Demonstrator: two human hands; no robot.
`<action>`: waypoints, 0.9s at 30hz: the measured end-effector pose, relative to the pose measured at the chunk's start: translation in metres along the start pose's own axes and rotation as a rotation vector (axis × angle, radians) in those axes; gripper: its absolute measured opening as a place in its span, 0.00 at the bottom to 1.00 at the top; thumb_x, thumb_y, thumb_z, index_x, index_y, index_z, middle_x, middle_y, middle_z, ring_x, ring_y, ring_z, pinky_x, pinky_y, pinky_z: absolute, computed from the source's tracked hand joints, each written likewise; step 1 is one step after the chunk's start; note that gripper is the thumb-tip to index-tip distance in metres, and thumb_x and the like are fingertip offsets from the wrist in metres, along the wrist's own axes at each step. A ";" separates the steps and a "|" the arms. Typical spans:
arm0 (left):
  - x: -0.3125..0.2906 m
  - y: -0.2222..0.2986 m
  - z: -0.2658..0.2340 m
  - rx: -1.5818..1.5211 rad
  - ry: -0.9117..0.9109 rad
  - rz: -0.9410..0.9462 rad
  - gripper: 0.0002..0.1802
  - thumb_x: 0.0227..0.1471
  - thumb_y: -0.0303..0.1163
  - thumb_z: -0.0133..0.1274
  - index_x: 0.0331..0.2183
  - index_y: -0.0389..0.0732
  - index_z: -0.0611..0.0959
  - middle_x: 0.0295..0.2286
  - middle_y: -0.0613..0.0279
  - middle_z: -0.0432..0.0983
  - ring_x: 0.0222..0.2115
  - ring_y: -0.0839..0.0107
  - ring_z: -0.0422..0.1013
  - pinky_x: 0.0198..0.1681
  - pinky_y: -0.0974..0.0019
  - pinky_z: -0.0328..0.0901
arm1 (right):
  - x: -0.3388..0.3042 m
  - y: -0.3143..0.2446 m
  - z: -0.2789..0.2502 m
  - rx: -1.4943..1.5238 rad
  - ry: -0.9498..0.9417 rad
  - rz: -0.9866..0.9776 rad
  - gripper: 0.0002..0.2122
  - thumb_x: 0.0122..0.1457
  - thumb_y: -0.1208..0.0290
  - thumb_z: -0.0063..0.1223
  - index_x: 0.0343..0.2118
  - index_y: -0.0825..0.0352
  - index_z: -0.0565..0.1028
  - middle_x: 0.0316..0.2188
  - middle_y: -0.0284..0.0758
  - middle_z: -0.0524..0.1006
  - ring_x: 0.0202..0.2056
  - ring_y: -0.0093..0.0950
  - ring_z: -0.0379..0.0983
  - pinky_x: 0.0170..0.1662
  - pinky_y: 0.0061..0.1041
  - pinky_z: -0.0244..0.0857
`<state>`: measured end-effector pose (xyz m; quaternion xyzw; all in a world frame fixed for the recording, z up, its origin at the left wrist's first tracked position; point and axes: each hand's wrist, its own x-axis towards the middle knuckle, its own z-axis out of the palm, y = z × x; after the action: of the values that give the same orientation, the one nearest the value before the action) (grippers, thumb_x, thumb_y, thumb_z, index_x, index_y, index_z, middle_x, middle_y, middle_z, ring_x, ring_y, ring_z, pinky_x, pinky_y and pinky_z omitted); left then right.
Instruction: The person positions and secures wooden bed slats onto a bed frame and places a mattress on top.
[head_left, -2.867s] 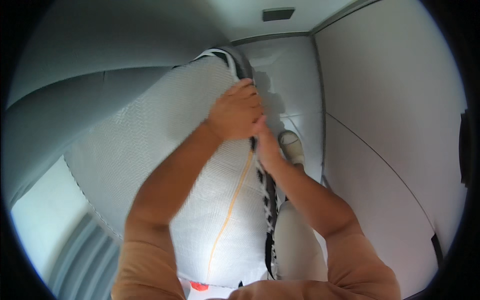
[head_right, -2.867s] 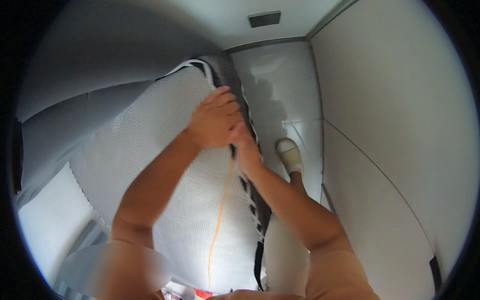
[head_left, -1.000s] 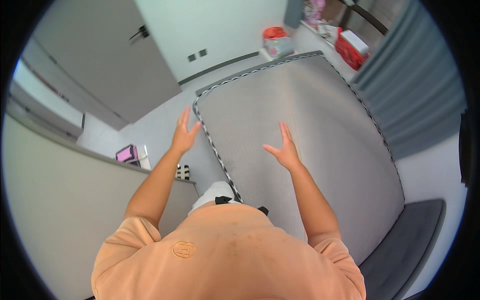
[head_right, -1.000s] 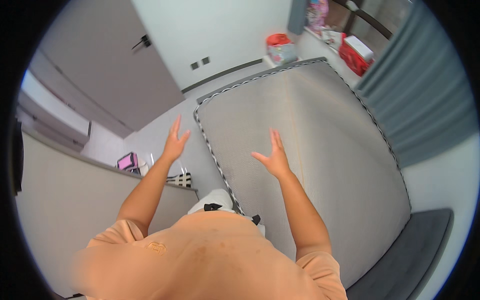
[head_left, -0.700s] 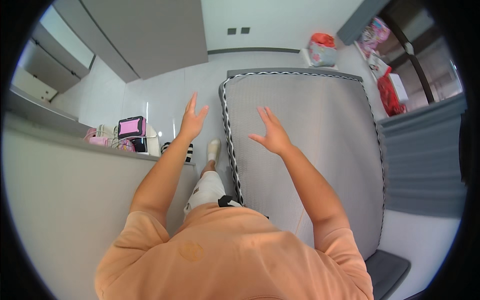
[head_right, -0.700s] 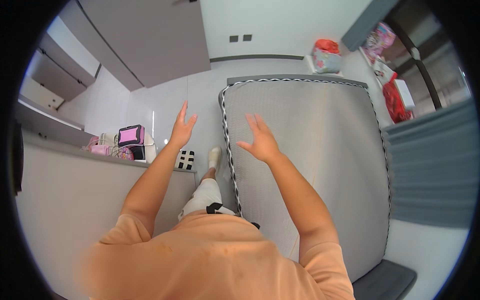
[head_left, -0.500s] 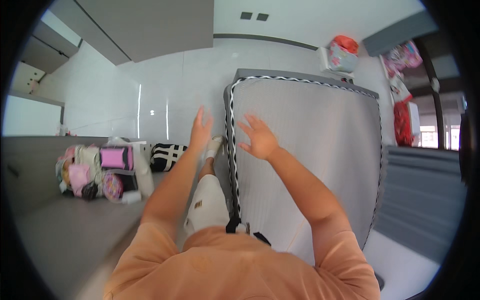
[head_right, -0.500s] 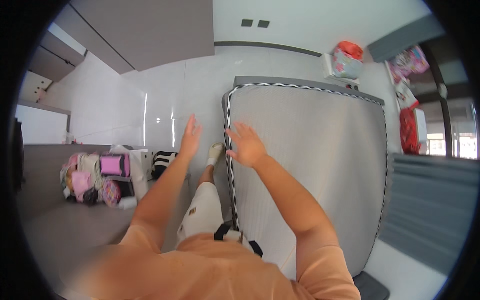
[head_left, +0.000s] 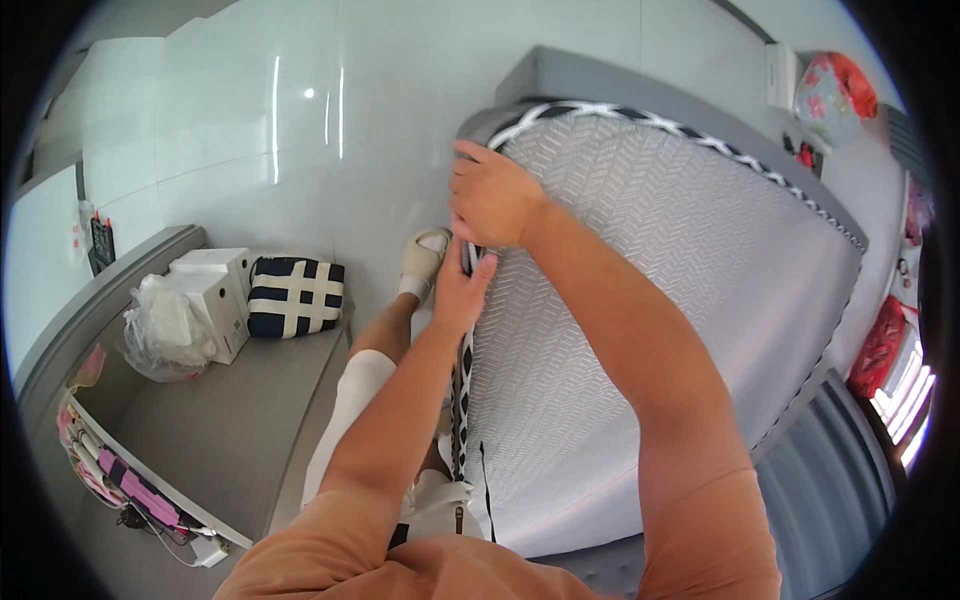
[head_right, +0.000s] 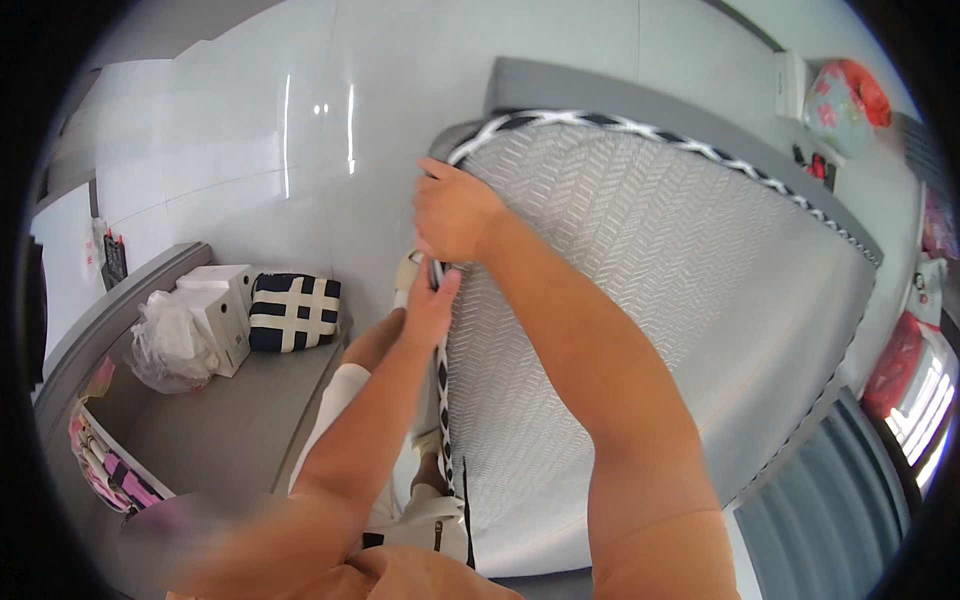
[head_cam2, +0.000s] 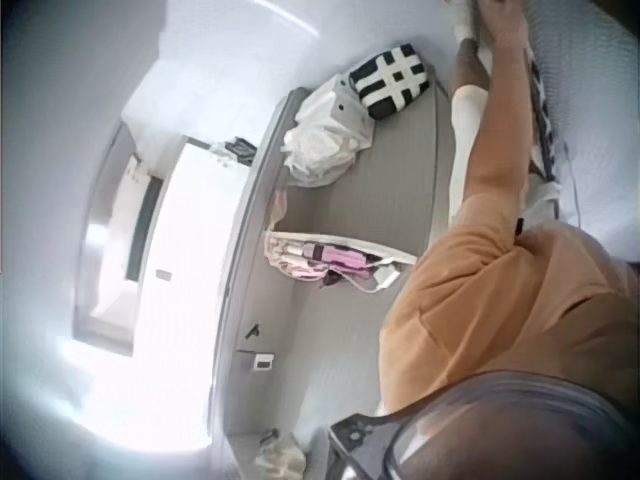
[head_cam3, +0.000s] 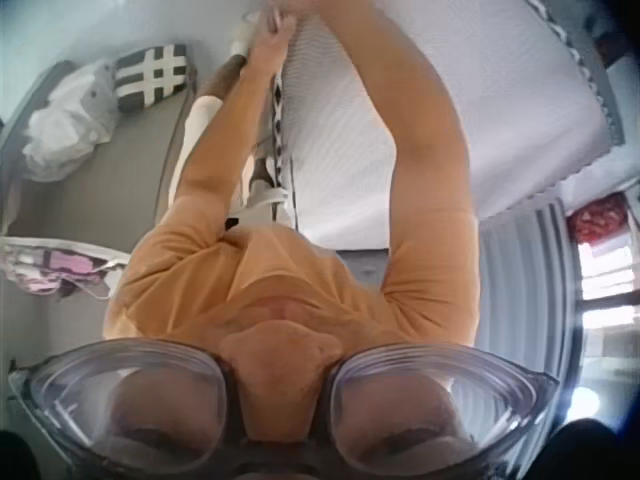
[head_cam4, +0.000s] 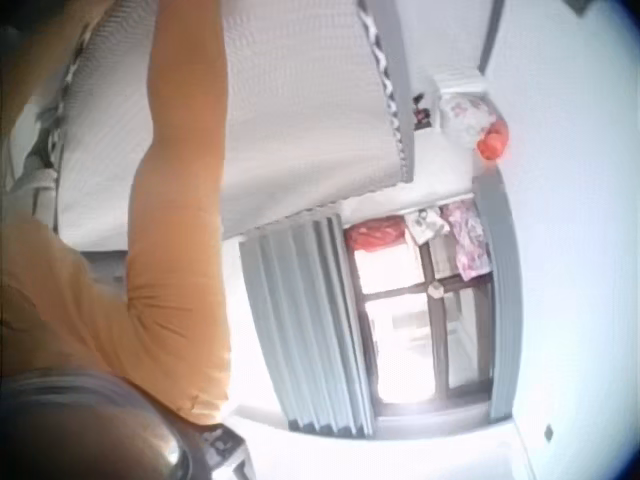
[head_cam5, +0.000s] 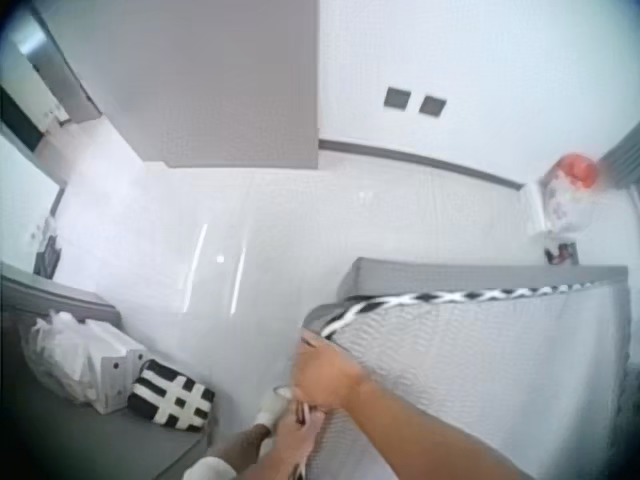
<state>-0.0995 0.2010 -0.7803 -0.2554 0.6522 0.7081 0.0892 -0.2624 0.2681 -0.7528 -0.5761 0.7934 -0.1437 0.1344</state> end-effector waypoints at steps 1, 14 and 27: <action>0.001 0.000 -0.001 -0.063 -0.047 -0.068 0.28 0.53 0.33 0.49 0.53 0.35 0.61 0.44 0.59 0.66 0.45 0.73 0.62 0.49 0.70 0.56 | -0.003 0.001 0.004 0.024 0.080 -0.018 0.09 0.39 0.63 0.49 0.11 0.62 0.75 0.16 0.29 0.72 0.31 0.25 0.66 0.55 0.30 0.51; 0.031 0.024 0.077 0.167 0.014 -0.089 0.25 0.50 0.38 0.53 0.45 0.33 0.69 0.35 0.55 0.73 0.35 0.73 0.68 0.38 0.70 0.62 | -0.062 0.057 -0.002 0.085 0.326 0.013 0.07 0.38 0.66 0.51 0.12 0.62 0.74 0.17 0.29 0.71 0.30 0.27 0.66 0.52 0.30 0.55; 0.032 0.011 0.074 0.412 -0.024 -0.109 0.29 0.47 0.40 0.53 0.48 0.37 0.65 0.40 0.45 0.69 0.40 0.48 0.67 0.40 0.56 0.63 | -0.054 0.051 -0.002 0.088 0.282 0.115 0.07 0.36 0.71 0.53 0.22 0.66 0.73 0.32 0.35 0.73 0.40 0.32 0.68 0.52 0.33 0.58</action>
<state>-0.1499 0.2649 -0.7840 -0.2583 0.7673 0.5568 0.1856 -0.2912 0.3348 -0.7678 -0.4973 0.8291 -0.2497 0.0549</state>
